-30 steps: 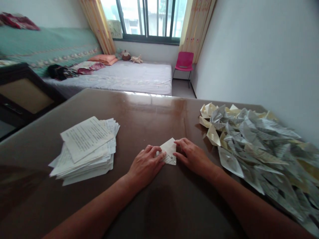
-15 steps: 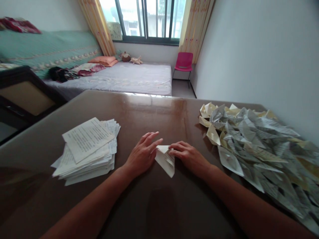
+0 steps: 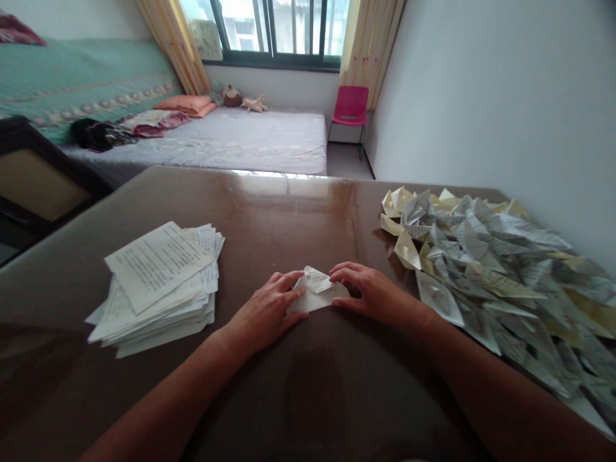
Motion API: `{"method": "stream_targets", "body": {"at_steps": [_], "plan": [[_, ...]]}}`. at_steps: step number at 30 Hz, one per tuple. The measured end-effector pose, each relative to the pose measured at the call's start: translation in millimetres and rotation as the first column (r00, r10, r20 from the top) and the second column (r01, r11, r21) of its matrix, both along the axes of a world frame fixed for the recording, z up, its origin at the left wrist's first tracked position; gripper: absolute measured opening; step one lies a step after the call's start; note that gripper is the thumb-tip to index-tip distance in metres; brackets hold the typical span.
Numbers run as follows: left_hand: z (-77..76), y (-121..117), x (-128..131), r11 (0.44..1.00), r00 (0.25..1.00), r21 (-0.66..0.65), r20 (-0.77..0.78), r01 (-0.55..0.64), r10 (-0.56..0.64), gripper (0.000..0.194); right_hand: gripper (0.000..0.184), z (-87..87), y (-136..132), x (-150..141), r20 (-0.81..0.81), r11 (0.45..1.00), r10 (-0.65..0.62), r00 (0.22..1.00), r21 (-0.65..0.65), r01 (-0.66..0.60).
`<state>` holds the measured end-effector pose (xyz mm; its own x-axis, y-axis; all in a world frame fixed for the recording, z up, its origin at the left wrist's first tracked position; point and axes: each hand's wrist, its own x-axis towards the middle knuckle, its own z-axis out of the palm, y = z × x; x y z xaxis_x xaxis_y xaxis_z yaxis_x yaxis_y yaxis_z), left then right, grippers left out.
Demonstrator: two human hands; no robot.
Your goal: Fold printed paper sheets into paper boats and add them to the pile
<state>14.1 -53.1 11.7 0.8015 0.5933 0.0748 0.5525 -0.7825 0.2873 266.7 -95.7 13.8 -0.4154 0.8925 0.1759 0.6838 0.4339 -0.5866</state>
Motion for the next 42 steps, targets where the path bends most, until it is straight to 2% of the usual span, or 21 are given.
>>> {"method": "stream_targets", "body": {"at_steps": [2, 8, 10, 14, 18, 22, 27, 37, 42], "plan": [[-0.6, -1, 0, 1.0, 1.0, 0.015, -0.009, -0.016, 0.016, 0.041, 0.033, -1.5, 0, 2, 0.018, 0.999, 0.051, 0.999, -0.006, -0.051], [1.9, -5, 3, 0.995, 0.999, 0.095, -0.037, 0.012, -0.008, 0.047, 0.044, -3.9, 1, 0, 0.147, 0.987, 0.121, 0.982, 0.09, -0.135], [3.0, -7, 5, 0.99, 0.998, 0.141, -0.06, 0.029, -0.021, 0.05, 0.043, -3.0, 1, -2, 0.191, 0.982, 0.122, 0.974, 0.118, -0.146], [2.6, -11, 9, 0.965, 0.995, 0.255, -0.096, 0.055, -0.031, 0.04, 0.035, -1.8, -1, -7, 0.306, 0.972, 0.106, 0.946, 0.169, -0.164], [-1.1, -10, 9, 0.949, 0.993, 0.305, -0.11, 0.078, -0.046, 0.041, 0.026, -2.7, -2, -10, 0.388, 0.962, 0.085, 0.918, 0.209, -0.178], [-2.5, -6, 7, 0.958, 0.995, 0.277, -0.075, 0.079, -0.061, 0.045, 0.023, -3.0, -2, -9, 0.362, 0.966, 0.068, 0.93, 0.208, -0.152], [-1.2, -4, 6, 0.965, 0.997, 0.254, -0.064, 0.064, -0.049, 0.038, 0.021, 1.0, -4, -9, 0.288, 0.988, 0.032, 0.957, 0.136, -0.074], [0.2, -7, 6, 0.949, 0.995, 0.31, -0.095, 0.049, -0.021, 0.035, 0.019, 0.3, -5, -13, 0.182, 0.999, -0.021, 0.983, 0.051, 0.012], [-1.7, -8, 6, 0.935, 0.992, 0.351, -0.125, 0.055, -0.011, 0.031, 0.02, 1.4, -6, -14, 0.261, 0.998, -0.035, 0.965, 0.051, 0.022]]}}
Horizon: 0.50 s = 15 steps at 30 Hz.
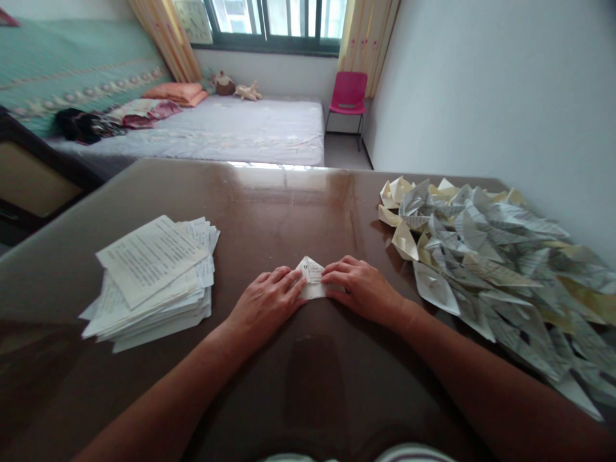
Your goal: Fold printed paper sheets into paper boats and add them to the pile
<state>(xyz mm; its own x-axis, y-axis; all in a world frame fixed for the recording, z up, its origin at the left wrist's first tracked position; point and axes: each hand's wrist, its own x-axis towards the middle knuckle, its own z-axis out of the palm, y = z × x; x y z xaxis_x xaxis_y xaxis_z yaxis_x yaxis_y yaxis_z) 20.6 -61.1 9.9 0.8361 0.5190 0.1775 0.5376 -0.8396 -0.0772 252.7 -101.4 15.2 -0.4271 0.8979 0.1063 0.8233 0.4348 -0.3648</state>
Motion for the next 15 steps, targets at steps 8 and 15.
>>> {"method": "stream_targets", "body": {"at_steps": [8, 15], "plan": [[-0.8, 0, 1, 0.999, 1.0, 0.043, -0.006, 0.026, -0.026, 0.033, 0.025, 3.1, -4, -11, 0.23, 0.987, 0.042, 0.972, 0.142, -0.076], [-1.9, 0, 1, 0.999, 1.0, 0.025, -0.004, 0.021, -0.021, 0.045, 0.032, 3.9, -7, -16, 0.288, 0.981, 0.008, 0.958, 0.185, -0.064]]}}
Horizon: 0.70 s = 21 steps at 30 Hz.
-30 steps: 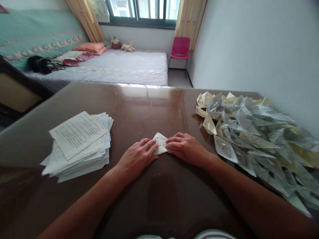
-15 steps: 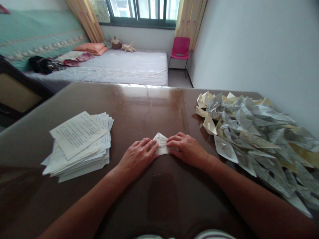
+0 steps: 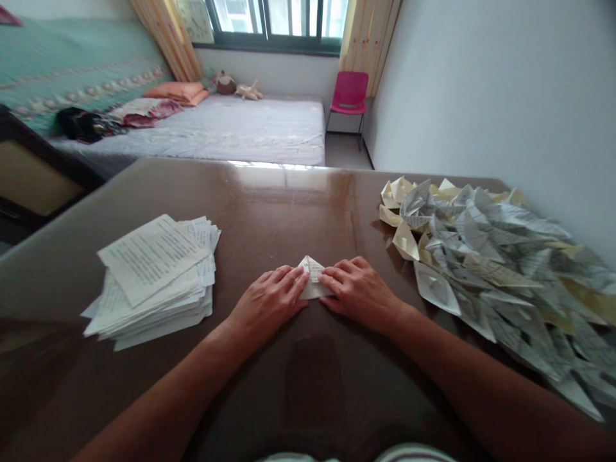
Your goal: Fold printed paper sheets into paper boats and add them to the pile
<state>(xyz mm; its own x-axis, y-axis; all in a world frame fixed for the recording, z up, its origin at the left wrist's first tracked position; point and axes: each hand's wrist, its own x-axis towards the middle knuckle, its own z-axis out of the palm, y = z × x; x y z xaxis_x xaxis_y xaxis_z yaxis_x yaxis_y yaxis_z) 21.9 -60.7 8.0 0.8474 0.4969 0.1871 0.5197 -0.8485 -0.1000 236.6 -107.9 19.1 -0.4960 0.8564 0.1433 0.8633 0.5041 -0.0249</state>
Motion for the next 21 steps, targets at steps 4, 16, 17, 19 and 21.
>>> {"method": "stream_targets", "body": {"at_steps": [4, 16, 17, 19, 21], "plan": [[0.0, -1, 0, 1.0, 1.0, -0.002, -0.003, -0.005, 0.005, 0.047, 0.027, -1.2, 2, -1, 0.022, 1.0, -0.019, 1.0, 0.007, 0.019], [2.3, 2, -2, 1.0, 0.999, -0.008, -0.042, 0.028, -0.028, 0.036, 0.043, 8.9, 2, 11, -0.042, 0.983, 0.01, 0.999, -0.182, -0.017], [2.8, 2, -1, 1.0, 0.999, -0.013, -0.04, 0.023, -0.023, 0.035, 0.039, 7.2, 2, 10, -0.033, 0.985, 0.015, 0.999, -0.17, -0.021], [3.3, 1, -1, 1.0, 0.999, -0.016, -0.034, 0.012, -0.012, 0.034, 0.032, 4.1, 2, 7, -0.007, 0.99, 0.027, 1.0, -0.14, -0.028], [3.7, 0, 0, 1.0, 0.999, -0.015, -0.033, 0.005, -0.005, 0.035, 0.03, 3.0, 2, 5, 0.004, 0.992, 0.035, 0.999, -0.119, -0.034]]}}
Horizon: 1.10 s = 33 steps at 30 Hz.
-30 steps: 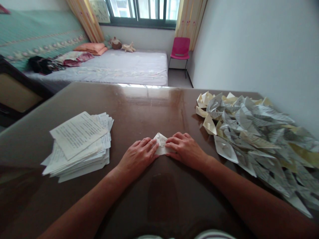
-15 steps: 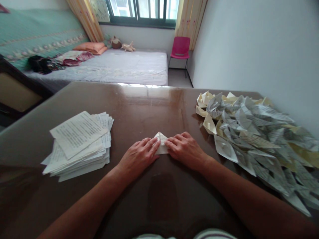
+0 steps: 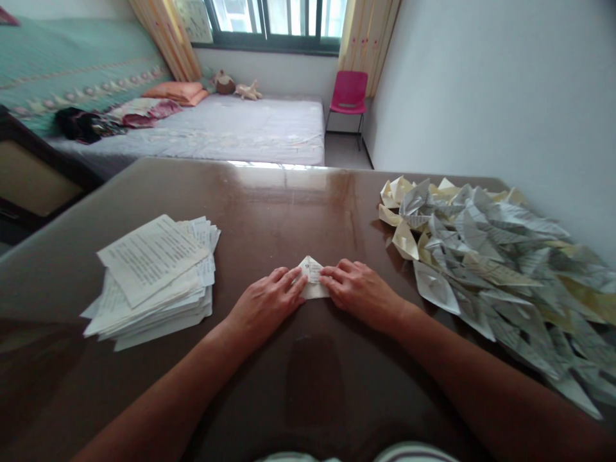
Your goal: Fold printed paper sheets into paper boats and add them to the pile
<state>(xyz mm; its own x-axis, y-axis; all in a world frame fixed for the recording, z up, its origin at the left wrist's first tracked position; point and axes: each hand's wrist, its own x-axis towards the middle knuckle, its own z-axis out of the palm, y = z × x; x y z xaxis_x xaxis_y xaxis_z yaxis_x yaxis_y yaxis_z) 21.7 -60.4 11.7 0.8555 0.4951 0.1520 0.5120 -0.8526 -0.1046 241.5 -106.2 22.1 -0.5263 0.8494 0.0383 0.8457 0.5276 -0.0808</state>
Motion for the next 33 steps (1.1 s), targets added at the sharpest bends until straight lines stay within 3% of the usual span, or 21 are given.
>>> {"method": "stream_targets", "body": {"at_steps": [3, 7, 10, 15, 19, 29, 33], "plan": [[0.8, 0, 0, 1.0, 1.0, -0.003, -0.009, -0.002, 0.002, 0.037, 0.032, 2.4, -1, 3, -0.071, 0.999, -0.011, 0.997, -0.041, 0.008], [2.4, -1, 0, 0.999, 1.0, -0.03, -0.011, -0.024, 0.023, 0.037, 0.059, 4.6, 1, 14, -0.285, 0.987, -0.047, 0.957, -0.162, 0.0], [3.2, -1, 0, 0.996, 0.999, -0.065, -0.002, -0.054, 0.054, 0.034, 0.064, 1.1, 3, 20, -0.428, 0.973, -0.051, 0.902, -0.224, -0.051], [3.4, -2, 0, 0.994, 0.997, -0.092, 0.028, -0.065, 0.068, 0.042, 0.054, -8.5, 7, 18, -0.547, 0.972, -0.084, 0.833, -0.229, -0.053], [3.8, -2, -1, 0.994, 0.997, -0.093, 0.043, -0.064, 0.068, 0.046, 0.046, -13.2, 8, 14, -0.562, 0.982, -0.08, 0.823, -0.188, -0.033], [2.6, -1, -1, 0.993, 0.995, -0.088, 0.055, -0.074, 0.08, 0.042, 0.028, -5.9, 8, 15, -0.613, 0.97, -0.189, 0.767, -0.237, 0.05], [2.7, -1, 0, 0.993, 0.996, -0.091, 0.05, -0.073, 0.077, 0.044, 0.017, -5.8, 9, 17, -0.615, 0.979, -0.131, 0.778, -0.205, 0.003]]}}
